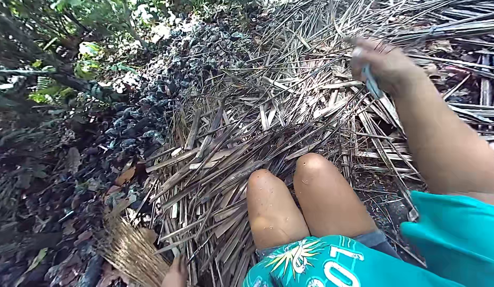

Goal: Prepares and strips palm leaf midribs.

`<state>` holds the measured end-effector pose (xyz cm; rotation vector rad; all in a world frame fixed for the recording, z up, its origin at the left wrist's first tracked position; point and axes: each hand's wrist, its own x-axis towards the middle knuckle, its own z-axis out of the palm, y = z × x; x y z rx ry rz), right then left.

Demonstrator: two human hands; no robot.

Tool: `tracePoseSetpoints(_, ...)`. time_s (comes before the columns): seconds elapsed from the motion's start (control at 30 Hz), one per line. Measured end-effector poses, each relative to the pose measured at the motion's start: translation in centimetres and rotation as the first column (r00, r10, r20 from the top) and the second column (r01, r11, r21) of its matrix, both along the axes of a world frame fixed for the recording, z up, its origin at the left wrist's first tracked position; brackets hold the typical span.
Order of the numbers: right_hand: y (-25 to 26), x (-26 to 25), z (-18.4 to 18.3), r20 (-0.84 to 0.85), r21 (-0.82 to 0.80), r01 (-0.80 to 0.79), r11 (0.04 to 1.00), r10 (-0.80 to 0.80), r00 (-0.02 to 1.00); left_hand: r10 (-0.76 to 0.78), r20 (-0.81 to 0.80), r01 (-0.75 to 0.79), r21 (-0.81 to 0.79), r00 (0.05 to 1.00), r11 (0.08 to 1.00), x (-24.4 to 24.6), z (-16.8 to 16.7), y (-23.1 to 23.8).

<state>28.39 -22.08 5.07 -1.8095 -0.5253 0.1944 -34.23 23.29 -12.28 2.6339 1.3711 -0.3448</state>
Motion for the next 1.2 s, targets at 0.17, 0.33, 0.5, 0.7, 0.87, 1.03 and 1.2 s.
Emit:
tracePoseSetpoints(0.17,2.2,-2.5,-7.6,-0.253,-0.949,-0.265,0.174,0.086,0.964,0.118,0.428,0.077,-0.411,0.896,0.909,12.9,4.2,-7.4)
tracePoseSetpoints(0.33,5.1,-10.4,-5.3,-0.304,-0.310,-0.582,0.752,0.502,0.810,0.519,0.539,0.259,-0.816,0.663,0.516,20.9,9.8,-14.1)
tracePoseSetpoints(0.5,11.4,-20.6,-5.1,-0.289,0.229,-0.730,0.644,0.761,0.581,0.549,0.636,0.397,-0.770,0.543,0.499,23.8,12.7,-18.1)
tracePoseSetpoints(0.7,14.2,-23.2,-5.6,-0.404,0.401,-0.785,0.473,0.860,0.312,0.197,0.856,0.392,-0.408,0.477,0.824,23.5,12.5,-19.9)
tracePoseSetpoints(0.87,13.6,-21.5,-4.2,-0.220,0.415,-0.684,0.599,0.796,0.564,0.006,0.892,0.432,-0.224,0.452,0.874,23.2,12.8,-19.5)
tracePoseSetpoints(1.03,12.7,-18.0,-4.0,-0.189,0.564,-0.432,0.704,0.619,0.762,-0.031,0.886,0.466,-0.214,0.463,0.858,22.7,12.3,-19.3)
tracePoseSetpoints(1.2,13.4,-23.3,-5.4,-0.361,0.455,-0.702,0.548,0.834,0.417,0.016,0.888,0.442,-0.244,0.459,0.863,23.6,12.8,-19.3)
